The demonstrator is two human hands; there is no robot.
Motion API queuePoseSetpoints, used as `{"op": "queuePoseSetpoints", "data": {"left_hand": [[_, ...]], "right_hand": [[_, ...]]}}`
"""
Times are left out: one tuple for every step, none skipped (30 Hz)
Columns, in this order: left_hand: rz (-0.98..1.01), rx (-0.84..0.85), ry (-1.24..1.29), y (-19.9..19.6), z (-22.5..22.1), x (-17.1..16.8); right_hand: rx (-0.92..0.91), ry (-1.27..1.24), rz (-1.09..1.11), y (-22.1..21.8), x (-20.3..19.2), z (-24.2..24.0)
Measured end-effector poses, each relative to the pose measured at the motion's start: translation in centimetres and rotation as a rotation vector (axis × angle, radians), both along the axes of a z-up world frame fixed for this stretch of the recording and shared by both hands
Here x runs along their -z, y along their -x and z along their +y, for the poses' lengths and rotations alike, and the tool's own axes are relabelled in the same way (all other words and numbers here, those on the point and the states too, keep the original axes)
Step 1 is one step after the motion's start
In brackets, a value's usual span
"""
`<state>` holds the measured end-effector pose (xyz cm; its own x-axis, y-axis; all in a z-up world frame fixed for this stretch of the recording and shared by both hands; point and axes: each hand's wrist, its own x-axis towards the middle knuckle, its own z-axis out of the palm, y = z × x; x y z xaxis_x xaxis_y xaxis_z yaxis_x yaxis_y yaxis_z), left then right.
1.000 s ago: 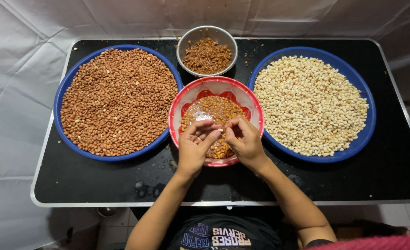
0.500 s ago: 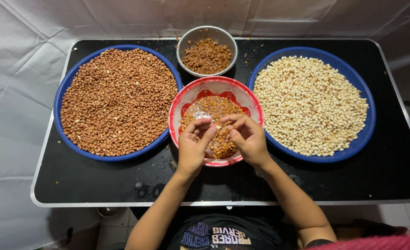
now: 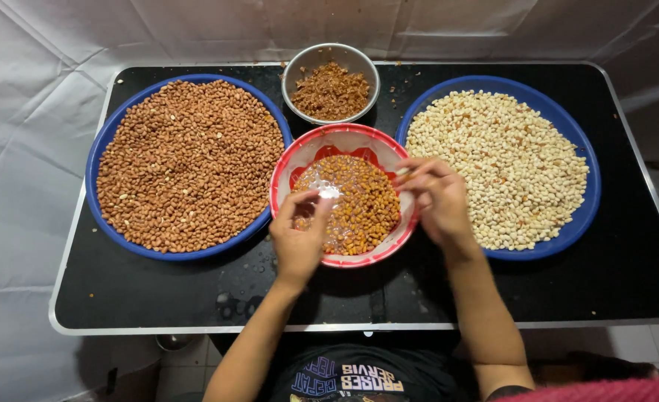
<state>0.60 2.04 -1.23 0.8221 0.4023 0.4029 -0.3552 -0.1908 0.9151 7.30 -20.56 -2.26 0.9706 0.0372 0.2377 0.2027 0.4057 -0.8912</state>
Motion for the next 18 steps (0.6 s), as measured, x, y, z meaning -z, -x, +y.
{"op": "queuePoseSetpoints", "data": {"left_hand": [[0.0,0.0,0.0,-0.2,0.7,0.3],[0.013,-0.026,0.0,-0.4,1.4,0.5],[0.027,-0.051,0.0,-0.5,2.1,0.8],[0.023,-0.052,0.002,-0.5,2.2,0.8],[0.015,-0.043,0.024,-0.6,2.3,0.9],[0.006,-0.038,0.045,-0.7,2.4,0.9],[0.002,-0.042,0.048,-0.8,2.4,0.8],[-0.012,-0.067,-0.027,-0.7,2.5,0.8],[-0.026,-0.091,-0.103,-0.7,2.5,0.8],[-0.029,-0.093,-0.102,-0.7,2.6,0.9],[-0.035,-0.092,-0.143,-0.6,2.6,0.9],[-0.041,-0.089,-0.184,-0.5,2.6,1.0],[-0.044,-0.09,-0.184,-0.5,2.7,1.2],[-0.047,-0.088,-0.204,-0.4,2.7,1.4],[-0.05,-0.086,-0.225,-0.4,2.8,1.6],[-0.056,-0.091,-0.223,-0.3,2.8,1.8],[-0.057,-0.089,-0.236,-0.3,2.8,2.0],[-0.058,-0.087,-0.249,-0.3,2.8,2.1]], "right_hand": [[0.0,0.0,0.0,-0.1,-1.2,-0.9],[0.219,0.305,-0.124,-0.1,-2.3,-1.8],[0.437,0.609,-0.248,-0.2,-3.5,-2.7],[0.437,0.611,-0.252,-0.6,-3.1,-3.5],[0.616,0.802,-0.346,-1.0,-2.8,-4.3],[0.789,0.991,-0.445,-1.5,-2.5,-5.0],[0.786,0.991,-0.452,-1.2,-3.0,-4.4],[0.666,0.902,-0.326,-0.8,-3.5,-3.7],[0.543,0.811,-0.203,-0.5,-3.9,-3.0],[0.542,0.811,-0.206,-0.5,-4.2,-1.9],[0.44,0.794,-0.159,-0.5,-4.5,-0.9],[0.34,0.776,-0.111,-0.4,-4.7,0.1],[0.341,0.776,-0.114,-0.6,-5.4,1.0],[0.23,0.829,-0.134,-0.9,-6.1,1.9],[0.117,0.881,-0.155,-1.1,-6.9,2.9],[0.116,0.882,-0.162,-2.3,-6.4,3.1],[0.177,0.948,-0.317,-3.5,-6.0,3.4],[0.237,1.01,-0.475,-4.8,-5.7,3.6]]}}
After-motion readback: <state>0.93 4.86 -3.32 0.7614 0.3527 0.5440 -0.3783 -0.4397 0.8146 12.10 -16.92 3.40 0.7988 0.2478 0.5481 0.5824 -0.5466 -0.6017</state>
